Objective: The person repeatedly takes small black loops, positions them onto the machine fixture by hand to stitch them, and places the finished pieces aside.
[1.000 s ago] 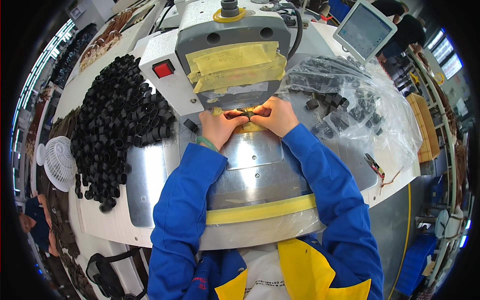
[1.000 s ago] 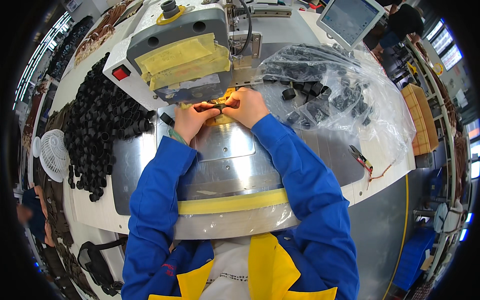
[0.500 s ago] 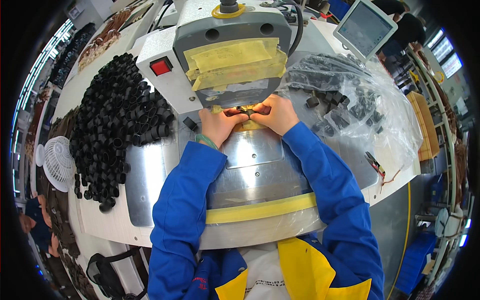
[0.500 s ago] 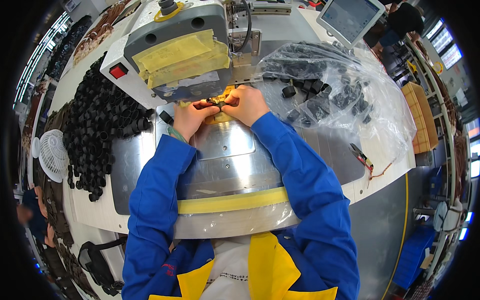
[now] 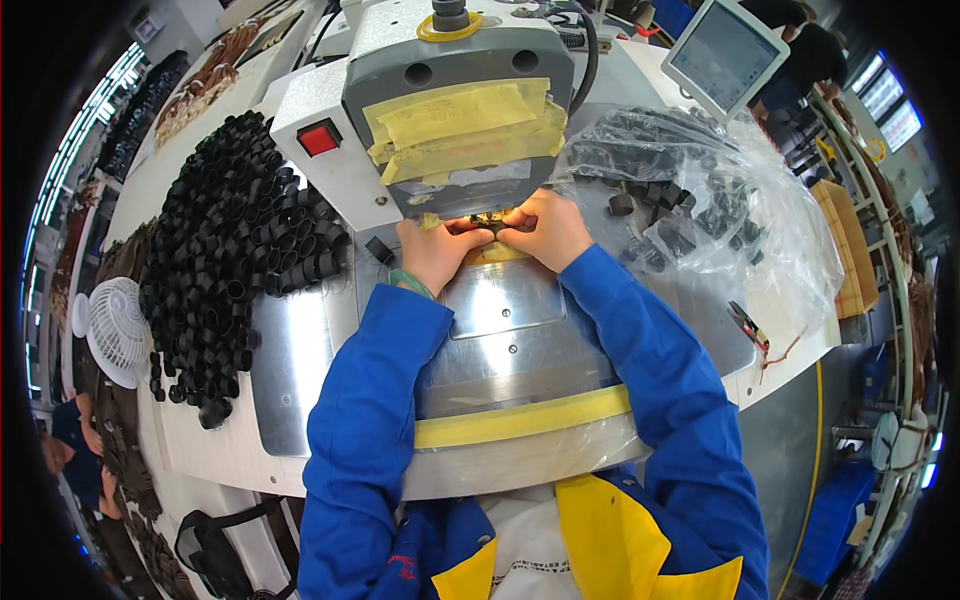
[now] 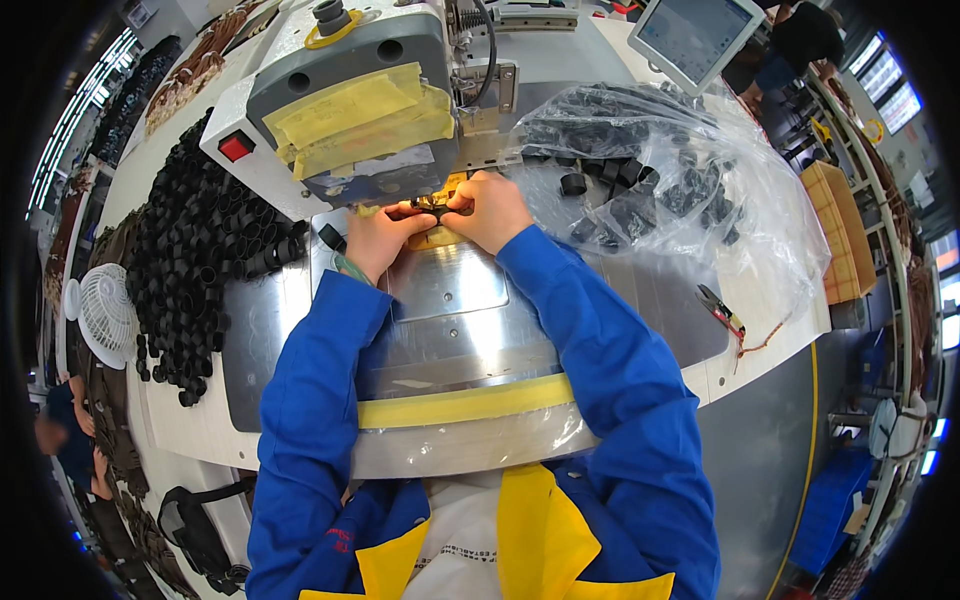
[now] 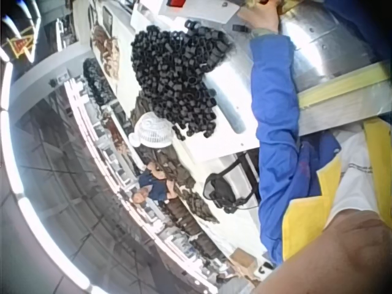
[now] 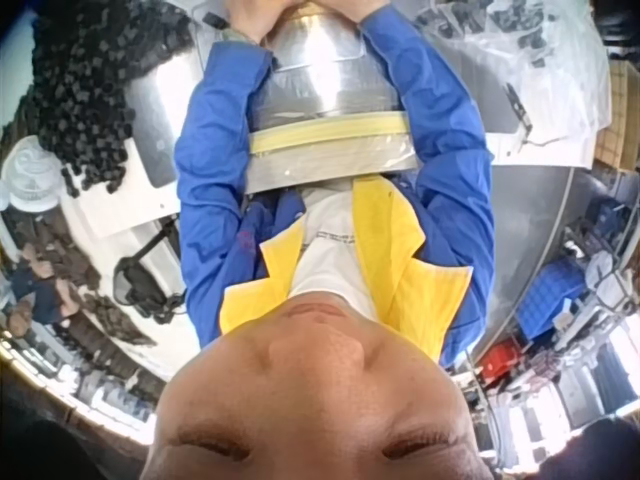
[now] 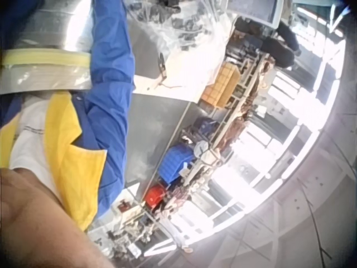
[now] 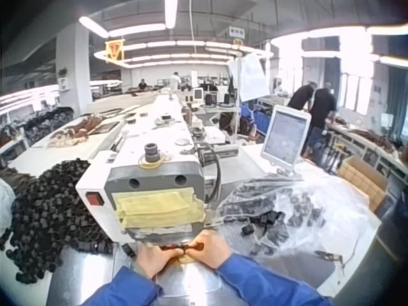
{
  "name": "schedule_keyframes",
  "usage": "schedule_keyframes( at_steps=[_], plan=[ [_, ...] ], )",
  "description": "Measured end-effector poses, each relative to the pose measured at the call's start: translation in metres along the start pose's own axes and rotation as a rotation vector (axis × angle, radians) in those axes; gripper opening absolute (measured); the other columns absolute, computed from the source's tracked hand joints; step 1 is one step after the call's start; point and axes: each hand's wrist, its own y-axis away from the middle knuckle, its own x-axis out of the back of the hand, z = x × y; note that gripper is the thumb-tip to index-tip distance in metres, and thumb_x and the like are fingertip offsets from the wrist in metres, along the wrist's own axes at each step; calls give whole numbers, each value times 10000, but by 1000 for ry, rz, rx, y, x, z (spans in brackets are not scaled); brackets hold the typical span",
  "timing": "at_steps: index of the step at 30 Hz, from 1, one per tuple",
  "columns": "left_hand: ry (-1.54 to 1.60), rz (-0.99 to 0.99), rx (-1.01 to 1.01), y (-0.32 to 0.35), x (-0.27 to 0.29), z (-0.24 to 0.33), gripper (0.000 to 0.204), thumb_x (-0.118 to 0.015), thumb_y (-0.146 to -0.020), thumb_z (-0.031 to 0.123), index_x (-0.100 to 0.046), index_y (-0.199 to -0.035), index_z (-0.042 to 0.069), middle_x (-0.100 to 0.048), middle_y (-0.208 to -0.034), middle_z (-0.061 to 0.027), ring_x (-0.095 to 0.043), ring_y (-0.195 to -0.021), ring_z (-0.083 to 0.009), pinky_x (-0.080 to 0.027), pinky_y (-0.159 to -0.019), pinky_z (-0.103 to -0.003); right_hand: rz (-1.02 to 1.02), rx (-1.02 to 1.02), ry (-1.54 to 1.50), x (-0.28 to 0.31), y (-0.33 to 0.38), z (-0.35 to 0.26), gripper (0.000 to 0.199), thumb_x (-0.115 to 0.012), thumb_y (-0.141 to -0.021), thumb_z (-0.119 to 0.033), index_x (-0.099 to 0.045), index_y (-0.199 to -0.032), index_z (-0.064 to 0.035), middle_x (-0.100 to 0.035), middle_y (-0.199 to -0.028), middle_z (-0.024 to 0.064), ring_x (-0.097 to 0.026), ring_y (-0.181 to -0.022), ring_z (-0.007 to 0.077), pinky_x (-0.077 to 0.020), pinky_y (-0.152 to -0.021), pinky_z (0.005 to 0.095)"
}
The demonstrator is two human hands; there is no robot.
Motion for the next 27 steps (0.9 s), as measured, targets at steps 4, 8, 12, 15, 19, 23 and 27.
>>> schedule_keyframes(
  at_steps=[4,8,12,15,19,23,27],
  plan=[
    [-88,9,-52,0,8,-1,226,-753,-579,226,-661,-688,52,-643,-684,-18,-589,-642,-137,-409,-677,-253,-6,26,16,-1,0,-6,225,-720,-596,-206,-657,-738,-43,-556,-697,90,-553,-615,201,-448,-582,284],
    [-63,7,-38,1,4,2,229,-749,-579,240,-659,-683,57,-642,-677,-17,-588,-638,-137,-404,-683,-267,12,-10,30,-1,0,-1,225,-724,-589,-206,-654,-731,-47,-555,-703,89,-549,-631,198,-443,-582,287],
    [-99,23,-93,-3,0,-7,240,-738,-586,276,-658,-676,68,-642,-671,-14,-587,-624,-147,-385,-684,-296,52,72,-28,-3,1,4,226,-727,-582,-207,-650,-726,-51,-541,-687,85,-538,-620,193,-434,-563,287],
    [-157,26,-130,-1,1,-3,238,-734,-587,275,-655,-672,67,-643,-681,-22,-585,-609,-156,-379,-685,-304,59,76,16,0,2,-1,222,-722,-584,-188,-642,-742,-53,-526,-672,72,-524,-604,188,-428,-550,291],
    [-264,3,-232,-4,7,-18,239,-739,-577,272,-646,-664,69,-635,-673,-36,-568,-566,-161,-396,-641,-301,-28,107,-66,3,3,-10,219,-705,-588,-166,-635,-770,-68,-518,-666,68,-517,-617,201,-425,-558,301],
    [-326,-188,-190,20,17,19,256,-743,-573,274,-635,-666,62,-602,-633,-37,-552,-571,-158,-407,-560,-289,-158,268,-116,7,16,-9,200,-684,-599,-129,-635,-786,-78,-515,-685,69,-519,-675,219,-428,-595,309],
    [-386,-268,-361,30,27,25,239,-713,-629,250,-631,-699,37,-539,-613,-53,-535,-616,-164,-417,-544,-278,24,362,8,11,33,-24,211,-710,-614,-138,-630,-797,-70,-520,-736,67,-520,-694,234,-443,-614,324]
  ],
)
